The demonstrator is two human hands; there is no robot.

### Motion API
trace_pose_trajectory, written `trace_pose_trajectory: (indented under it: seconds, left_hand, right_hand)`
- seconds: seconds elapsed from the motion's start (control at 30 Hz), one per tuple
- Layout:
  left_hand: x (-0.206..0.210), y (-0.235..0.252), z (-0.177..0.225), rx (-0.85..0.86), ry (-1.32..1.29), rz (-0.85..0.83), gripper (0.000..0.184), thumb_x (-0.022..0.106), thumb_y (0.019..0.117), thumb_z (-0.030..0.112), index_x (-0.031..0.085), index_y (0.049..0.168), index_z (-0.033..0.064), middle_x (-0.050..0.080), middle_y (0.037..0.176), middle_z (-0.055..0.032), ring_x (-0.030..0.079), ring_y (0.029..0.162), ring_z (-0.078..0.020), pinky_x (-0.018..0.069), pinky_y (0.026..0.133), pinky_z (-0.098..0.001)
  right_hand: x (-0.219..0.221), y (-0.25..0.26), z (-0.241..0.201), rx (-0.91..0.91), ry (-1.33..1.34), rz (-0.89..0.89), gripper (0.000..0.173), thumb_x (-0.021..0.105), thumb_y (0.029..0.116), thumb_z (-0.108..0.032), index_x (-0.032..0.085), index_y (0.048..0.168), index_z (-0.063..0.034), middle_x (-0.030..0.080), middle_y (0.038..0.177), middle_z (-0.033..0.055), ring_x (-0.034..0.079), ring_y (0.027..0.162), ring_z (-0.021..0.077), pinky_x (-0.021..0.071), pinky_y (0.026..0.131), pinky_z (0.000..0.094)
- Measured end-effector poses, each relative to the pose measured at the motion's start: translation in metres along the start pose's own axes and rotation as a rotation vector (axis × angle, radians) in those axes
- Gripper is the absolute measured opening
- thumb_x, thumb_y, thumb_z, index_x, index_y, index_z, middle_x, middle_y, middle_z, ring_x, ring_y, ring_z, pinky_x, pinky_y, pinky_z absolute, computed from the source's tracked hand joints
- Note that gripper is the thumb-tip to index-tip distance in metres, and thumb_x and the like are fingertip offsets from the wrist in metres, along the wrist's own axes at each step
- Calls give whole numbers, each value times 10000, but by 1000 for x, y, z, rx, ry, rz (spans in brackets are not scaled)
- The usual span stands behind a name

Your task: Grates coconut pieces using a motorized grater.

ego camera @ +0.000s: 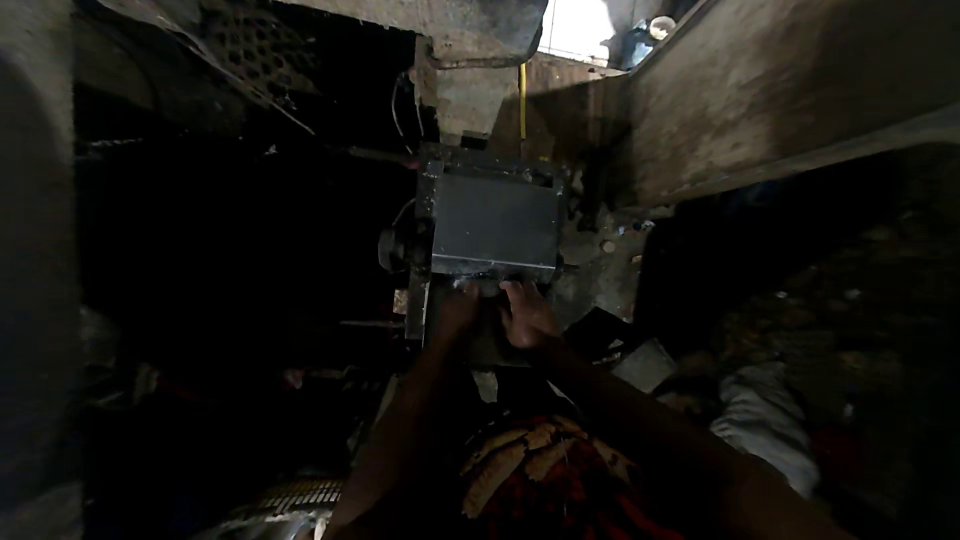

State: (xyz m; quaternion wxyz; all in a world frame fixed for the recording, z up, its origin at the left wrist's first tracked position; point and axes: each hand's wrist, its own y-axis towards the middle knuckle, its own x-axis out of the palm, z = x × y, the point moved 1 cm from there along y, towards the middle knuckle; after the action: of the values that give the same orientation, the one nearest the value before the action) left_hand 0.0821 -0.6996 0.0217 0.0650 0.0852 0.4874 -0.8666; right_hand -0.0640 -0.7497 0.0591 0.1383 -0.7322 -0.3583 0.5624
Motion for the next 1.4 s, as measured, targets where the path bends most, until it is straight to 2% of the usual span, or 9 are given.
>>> trace_pose_trajectory:
  seconds: [0.03,0.13,0.27,0.43,0.73,0.87,1.07,1.23,1.4]
  left_hand:
    - [-6,1,-2,67,82,-82,493,412,1100,427,602,1348,46,680,1138,-212,669,991,-322,543,889,-541]
    - [-17,-13,6,99,133,-259,412,410,1117,336,622,1261,13,665,1001,-150,638,846,-217,547,797,-415]
    - [-6,-23,3,-31,144,-88,456,488,1071,454,671,1188,53,729,970,-111,711,833,-214,595,789,-437]
    - [2,-37,8,-11,156,10,344,567,1045,366,696,1135,61,726,972,-113,717,858,-223,599,806,-442]
    - [10,-52,9,141,485,-26,381,482,1064,272,616,1268,-22,679,1160,-233,664,1119,-377,523,966,-553]
    - [4,-50,8,224,478,-99,429,533,1035,269,553,1369,-1,667,1218,-218,652,1156,-353,515,991,-543]
    - [-4,-35,-3,283,438,-112,376,588,988,268,615,1289,45,693,1142,-177,682,1067,-325,548,919,-550]
    - [-9,-44,-6,334,364,-110,431,570,1035,281,565,1374,15,640,1292,-183,635,1193,-298,509,1033,-488]
    - [-30,-71,-39,452,180,-291,396,547,1058,326,596,1378,100,684,1215,-88,679,1070,-153,565,973,-382]
  right_hand:
    - [0,-5,2,4,-17,-31,483,591,1024,-294,517,1477,-146,528,1477,194,560,1322,370,499,1063,537]
    - [-6,-14,3,25,13,-173,431,516,1061,-325,584,1413,-85,619,1389,176,582,1309,346,462,1101,533]
    - [-17,-16,-6,159,102,-279,410,552,1041,-384,620,1338,-110,689,1258,142,652,1196,316,513,1023,536]
    - [-12,-13,-18,231,135,-178,323,596,1020,-281,659,1246,-59,670,1256,173,653,1172,338,529,993,540]
    - [9,-15,-26,289,77,-111,420,614,1019,-361,626,1277,-30,681,1222,194,658,1162,361,530,987,543]
    - [20,-12,-29,286,82,-54,390,591,1027,-344,625,1267,-38,686,1203,184,670,1135,354,544,970,539]
    - [26,-7,-31,291,101,18,392,624,1006,-350,629,1247,-41,693,1165,191,680,1097,370,553,934,566]
    - [27,-4,-28,289,89,53,379,623,1009,-343,635,1233,-37,690,1160,201,685,1078,374,558,925,562]
    - [24,1,-29,322,126,38,361,609,1024,-370,663,1196,-57,672,1219,187,666,1118,376,542,956,580]
